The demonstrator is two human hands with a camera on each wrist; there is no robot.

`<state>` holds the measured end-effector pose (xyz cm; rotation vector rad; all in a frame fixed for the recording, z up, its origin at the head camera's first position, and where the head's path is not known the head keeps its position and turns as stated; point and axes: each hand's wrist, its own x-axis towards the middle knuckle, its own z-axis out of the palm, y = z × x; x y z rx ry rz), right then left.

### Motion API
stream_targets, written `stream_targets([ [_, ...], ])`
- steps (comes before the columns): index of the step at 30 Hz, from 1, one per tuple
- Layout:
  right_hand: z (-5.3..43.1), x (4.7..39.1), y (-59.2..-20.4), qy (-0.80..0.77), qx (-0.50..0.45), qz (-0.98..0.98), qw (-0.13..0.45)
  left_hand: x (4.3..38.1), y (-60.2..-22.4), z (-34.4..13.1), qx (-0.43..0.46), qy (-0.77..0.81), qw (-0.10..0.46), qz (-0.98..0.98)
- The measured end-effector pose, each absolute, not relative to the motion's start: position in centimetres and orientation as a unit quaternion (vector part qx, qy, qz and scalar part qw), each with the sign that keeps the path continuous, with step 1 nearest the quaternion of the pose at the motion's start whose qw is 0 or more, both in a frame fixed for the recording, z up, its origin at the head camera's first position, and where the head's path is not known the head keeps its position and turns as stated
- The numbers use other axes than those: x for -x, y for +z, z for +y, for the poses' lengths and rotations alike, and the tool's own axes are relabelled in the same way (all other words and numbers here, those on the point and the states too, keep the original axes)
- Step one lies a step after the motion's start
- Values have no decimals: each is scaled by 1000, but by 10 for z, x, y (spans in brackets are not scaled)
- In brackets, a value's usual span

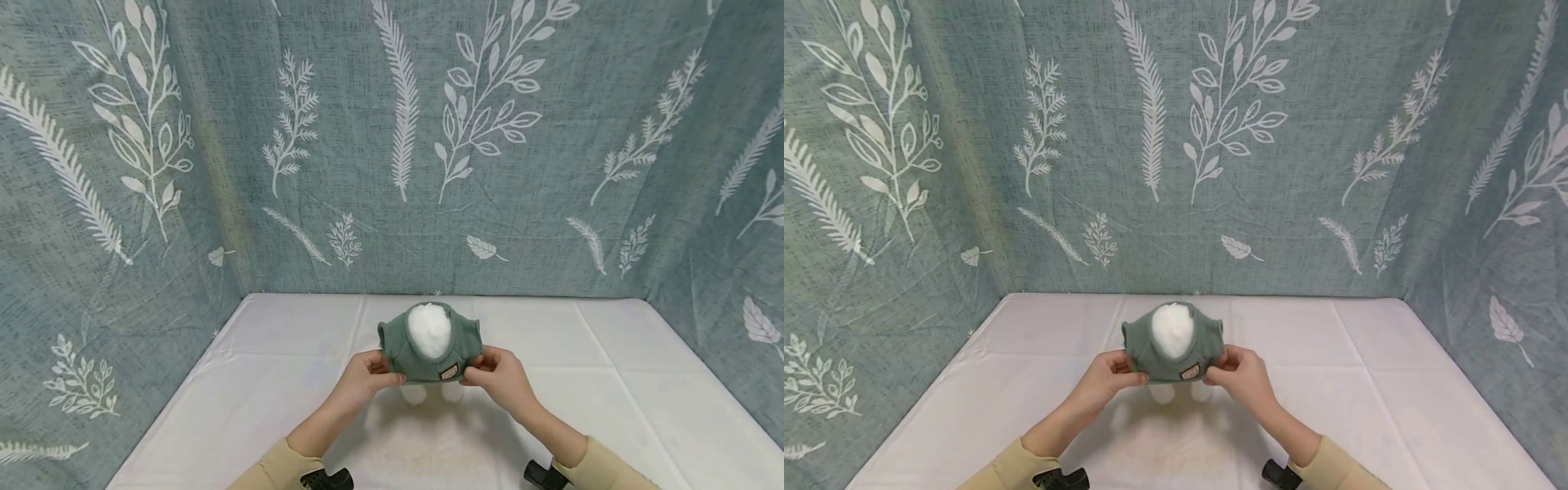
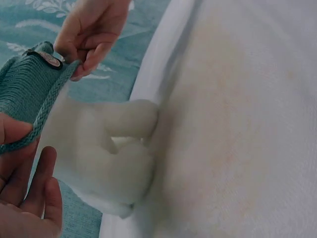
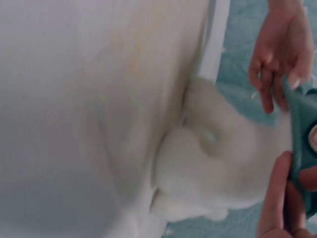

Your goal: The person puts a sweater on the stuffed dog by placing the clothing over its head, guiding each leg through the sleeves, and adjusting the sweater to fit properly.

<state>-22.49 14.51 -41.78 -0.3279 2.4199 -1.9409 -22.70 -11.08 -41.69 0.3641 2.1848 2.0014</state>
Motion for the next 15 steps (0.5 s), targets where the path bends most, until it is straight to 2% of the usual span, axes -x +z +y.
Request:
stream_targets([
  [7, 141, 219, -414, -646, 80, 759, 26, 225, -418, -104, -92, 695, 75, 709],
  [15, 143, 214, -402, -716, 63, 687, 106, 222, -412, -100, -77, 761, 181, 619],
])
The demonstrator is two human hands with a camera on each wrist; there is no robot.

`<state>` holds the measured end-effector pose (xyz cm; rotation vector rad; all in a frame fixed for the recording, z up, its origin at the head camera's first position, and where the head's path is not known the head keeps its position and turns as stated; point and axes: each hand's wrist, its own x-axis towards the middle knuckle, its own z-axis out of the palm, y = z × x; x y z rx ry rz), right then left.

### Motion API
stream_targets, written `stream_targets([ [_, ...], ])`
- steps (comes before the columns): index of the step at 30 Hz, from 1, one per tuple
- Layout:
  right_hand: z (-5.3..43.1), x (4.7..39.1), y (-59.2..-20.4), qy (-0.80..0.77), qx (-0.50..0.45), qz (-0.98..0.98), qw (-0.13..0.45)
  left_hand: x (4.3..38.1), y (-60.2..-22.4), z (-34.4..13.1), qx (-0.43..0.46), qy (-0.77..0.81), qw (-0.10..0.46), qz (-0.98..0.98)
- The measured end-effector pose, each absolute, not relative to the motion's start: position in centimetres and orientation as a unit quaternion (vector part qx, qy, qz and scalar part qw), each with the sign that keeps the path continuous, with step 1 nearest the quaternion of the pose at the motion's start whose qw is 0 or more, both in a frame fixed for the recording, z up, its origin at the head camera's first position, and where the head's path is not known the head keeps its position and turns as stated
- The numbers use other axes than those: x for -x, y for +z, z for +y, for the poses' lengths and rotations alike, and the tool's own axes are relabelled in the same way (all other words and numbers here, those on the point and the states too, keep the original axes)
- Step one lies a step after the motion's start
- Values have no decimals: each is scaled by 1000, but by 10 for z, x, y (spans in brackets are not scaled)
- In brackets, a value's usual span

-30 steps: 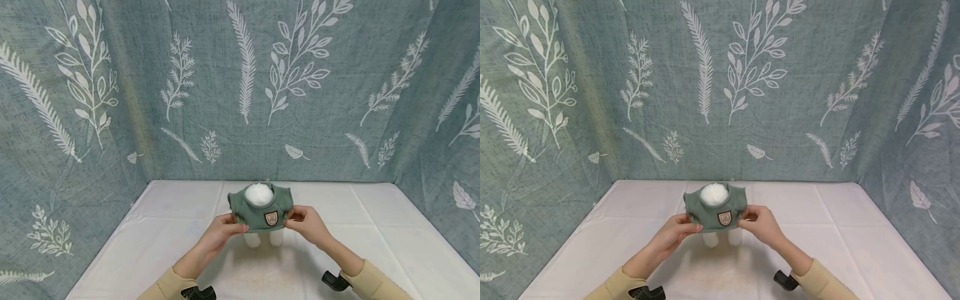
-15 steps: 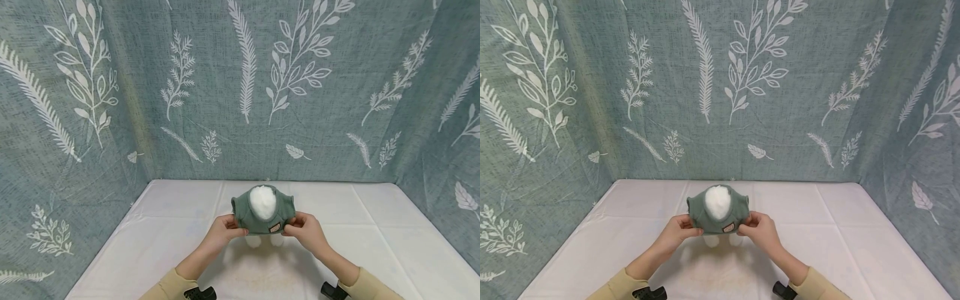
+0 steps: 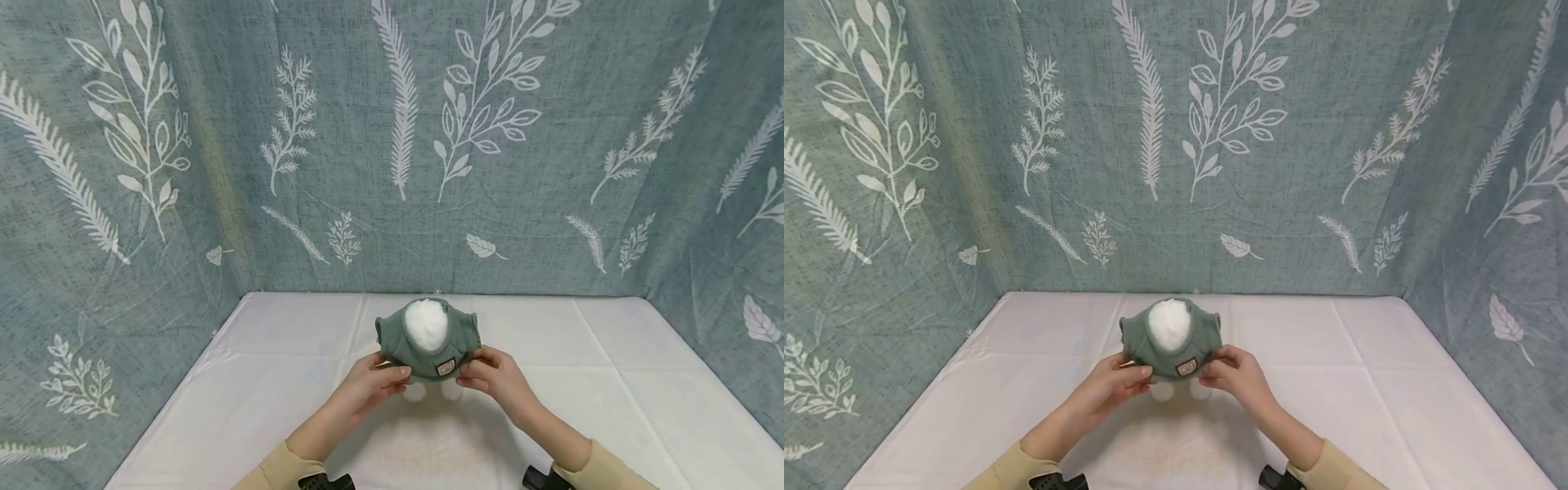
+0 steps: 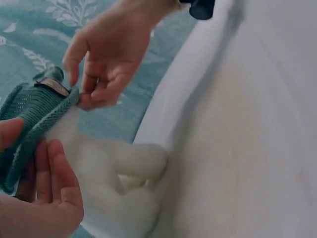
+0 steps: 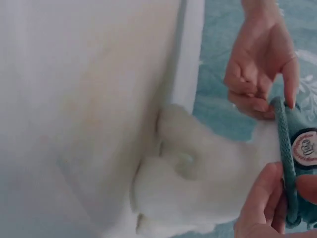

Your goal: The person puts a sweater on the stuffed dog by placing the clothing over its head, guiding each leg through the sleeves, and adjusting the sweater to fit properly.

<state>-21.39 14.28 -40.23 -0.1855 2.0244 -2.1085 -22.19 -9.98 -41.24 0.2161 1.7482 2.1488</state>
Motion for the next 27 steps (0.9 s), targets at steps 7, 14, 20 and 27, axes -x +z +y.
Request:
stream_targets([
  [7, 138, 215, -397, -736, 50, 666, 114, 222, -406, -92, -38, 795, 208, 569],
  [14, 135, 217, -396, -731, 47, 676, 78, 225, -405, -82, -5, 810, 163, 563],
  [20, 135, 219, -400, -715, 31, 695, 67, 225, -407, -79, -21, 808, 109, 579],
  [27, 136, 219, -404, -712, 23, 700, 55, 223, -412, -80, -34, 797, 90, 597],
])
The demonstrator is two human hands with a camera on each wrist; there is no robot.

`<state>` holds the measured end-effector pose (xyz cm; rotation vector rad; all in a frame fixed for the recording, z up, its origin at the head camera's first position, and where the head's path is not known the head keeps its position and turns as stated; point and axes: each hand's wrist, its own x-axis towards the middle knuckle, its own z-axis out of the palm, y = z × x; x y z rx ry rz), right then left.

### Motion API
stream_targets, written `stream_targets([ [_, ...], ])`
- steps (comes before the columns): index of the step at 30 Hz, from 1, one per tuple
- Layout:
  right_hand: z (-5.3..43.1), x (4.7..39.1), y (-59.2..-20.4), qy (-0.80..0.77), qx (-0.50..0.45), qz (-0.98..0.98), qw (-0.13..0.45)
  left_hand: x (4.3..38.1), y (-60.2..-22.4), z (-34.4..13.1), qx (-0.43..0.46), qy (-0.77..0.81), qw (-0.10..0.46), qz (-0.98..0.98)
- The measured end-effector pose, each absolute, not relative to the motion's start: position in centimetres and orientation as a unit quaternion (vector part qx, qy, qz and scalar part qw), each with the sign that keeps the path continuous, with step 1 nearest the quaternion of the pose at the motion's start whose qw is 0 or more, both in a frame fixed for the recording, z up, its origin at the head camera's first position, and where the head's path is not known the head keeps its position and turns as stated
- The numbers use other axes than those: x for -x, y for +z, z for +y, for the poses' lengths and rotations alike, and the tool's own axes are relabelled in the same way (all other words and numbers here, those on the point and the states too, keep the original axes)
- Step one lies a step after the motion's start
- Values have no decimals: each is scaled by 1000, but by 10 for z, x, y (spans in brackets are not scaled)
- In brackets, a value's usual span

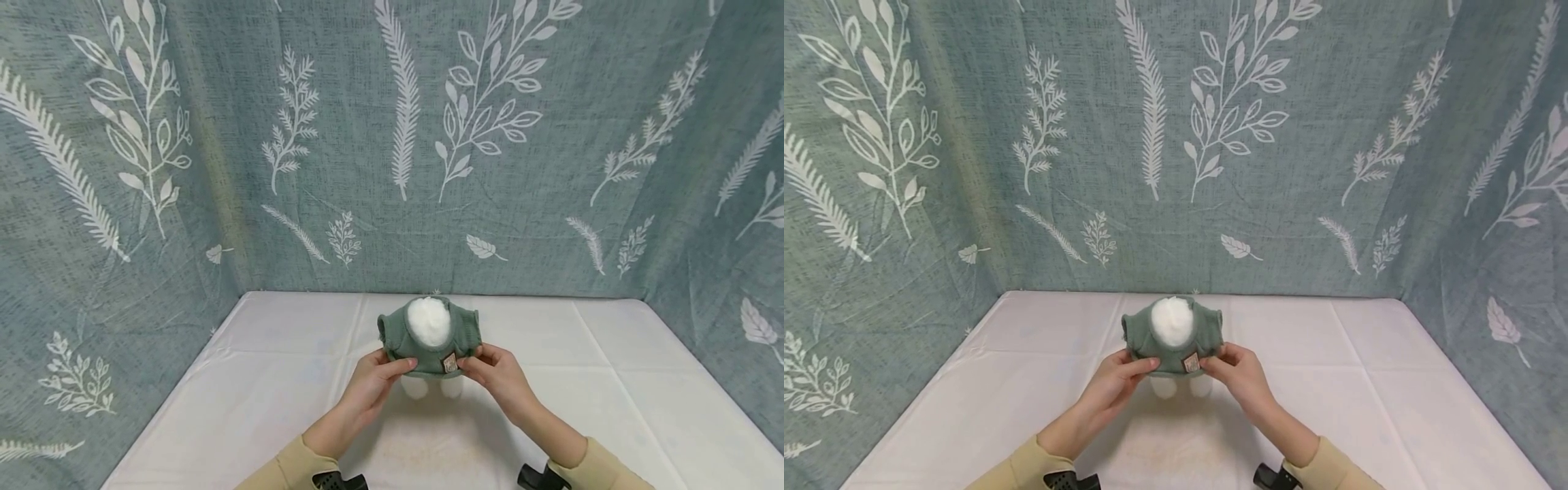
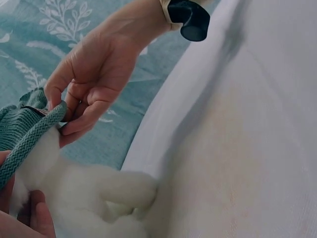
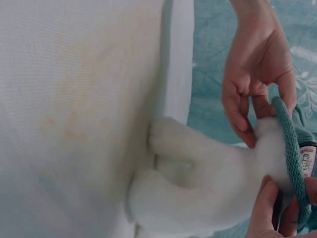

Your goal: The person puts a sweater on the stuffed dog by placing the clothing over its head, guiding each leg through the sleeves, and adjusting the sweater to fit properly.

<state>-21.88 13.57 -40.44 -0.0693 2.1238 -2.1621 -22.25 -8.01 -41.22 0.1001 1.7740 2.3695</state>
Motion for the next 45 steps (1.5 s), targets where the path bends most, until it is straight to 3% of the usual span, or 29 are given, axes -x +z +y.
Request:
stream_targets([
  [45, 136, 220, -411, -718, 27, 694, 44, 226, -419, -82, -16, 773, 55, 632],
])
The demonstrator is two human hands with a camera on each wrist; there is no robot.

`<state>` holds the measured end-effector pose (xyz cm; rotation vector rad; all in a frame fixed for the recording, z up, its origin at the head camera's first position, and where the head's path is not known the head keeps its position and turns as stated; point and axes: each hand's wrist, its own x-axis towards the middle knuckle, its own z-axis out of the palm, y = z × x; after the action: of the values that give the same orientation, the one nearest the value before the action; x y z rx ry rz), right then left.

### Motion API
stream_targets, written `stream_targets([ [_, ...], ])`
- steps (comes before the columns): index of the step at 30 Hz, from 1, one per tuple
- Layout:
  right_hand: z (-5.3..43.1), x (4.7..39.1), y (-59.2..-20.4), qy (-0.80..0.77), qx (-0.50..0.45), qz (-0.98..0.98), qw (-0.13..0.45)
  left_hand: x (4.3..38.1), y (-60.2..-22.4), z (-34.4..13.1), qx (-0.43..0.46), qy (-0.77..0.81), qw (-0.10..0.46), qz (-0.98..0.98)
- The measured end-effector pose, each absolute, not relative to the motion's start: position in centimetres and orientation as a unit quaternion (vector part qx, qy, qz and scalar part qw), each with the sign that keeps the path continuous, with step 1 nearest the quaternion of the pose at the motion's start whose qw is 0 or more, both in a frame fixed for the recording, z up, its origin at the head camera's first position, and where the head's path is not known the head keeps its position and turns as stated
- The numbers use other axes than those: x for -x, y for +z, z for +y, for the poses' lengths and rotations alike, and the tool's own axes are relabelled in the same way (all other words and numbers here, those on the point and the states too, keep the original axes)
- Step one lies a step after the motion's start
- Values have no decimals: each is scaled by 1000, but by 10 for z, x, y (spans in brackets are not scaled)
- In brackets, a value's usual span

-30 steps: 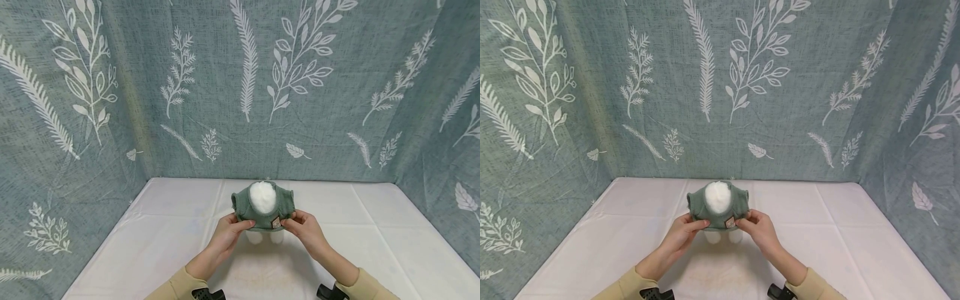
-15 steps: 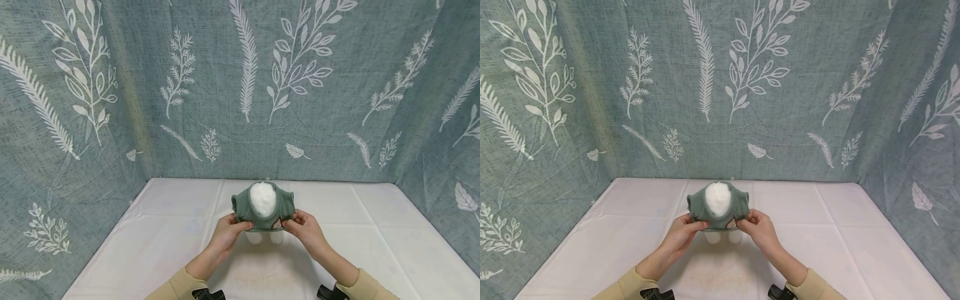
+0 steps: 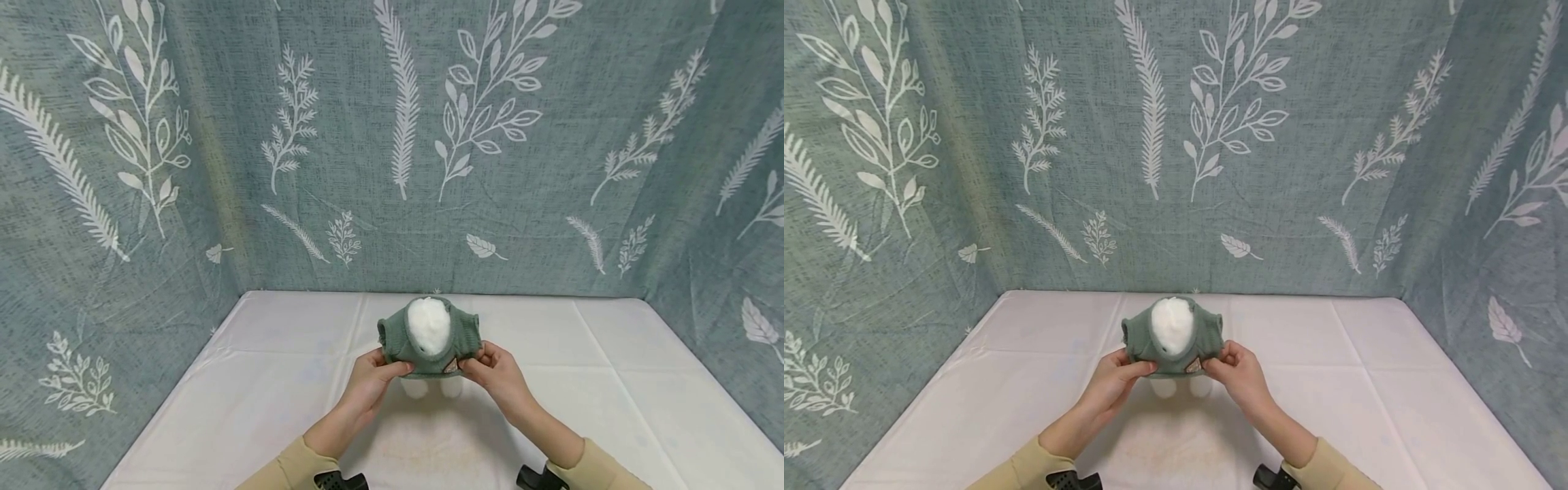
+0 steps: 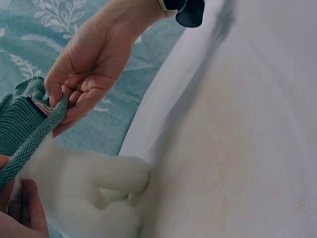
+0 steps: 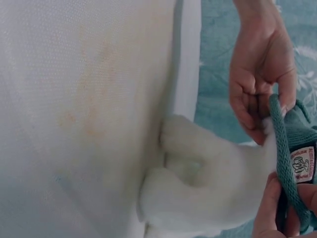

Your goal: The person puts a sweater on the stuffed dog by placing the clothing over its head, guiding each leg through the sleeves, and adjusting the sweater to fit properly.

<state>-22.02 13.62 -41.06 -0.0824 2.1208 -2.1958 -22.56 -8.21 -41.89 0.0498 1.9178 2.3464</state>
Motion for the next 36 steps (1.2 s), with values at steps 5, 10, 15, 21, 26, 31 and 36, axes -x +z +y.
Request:
stream_targets([
  [5, 139, 221, -411, -715, 65, 693, 65, 227, -418, -86, -23, 753, 56, 655],
  [10, 142, 220, -407, -693, 65, 717, 39, 225, -414, -91, -30, 745, 53, 664],
  [15, 143, 220, -397, -626, 61, 771, -98, 225, -404, -97, -26, 739, -32, 673],
  [21, 144, 226, -382, -492, 179, 803, -287, 224, -387, -98, -130, 664, -190, 711],
  [26, 133, 235, -368, -389, 285, 815, -321, 224, -375, -87, -184, 563, -220, 775],
  [31, 124, 242, -365, -349, 305, 838, -289, 226, -376, -77, -191, 536, -197, 798],
  [36, 124, 244, -369, -351, 300, 843, -276, 225, -383, -76, -178, 549, -193, 794],
])
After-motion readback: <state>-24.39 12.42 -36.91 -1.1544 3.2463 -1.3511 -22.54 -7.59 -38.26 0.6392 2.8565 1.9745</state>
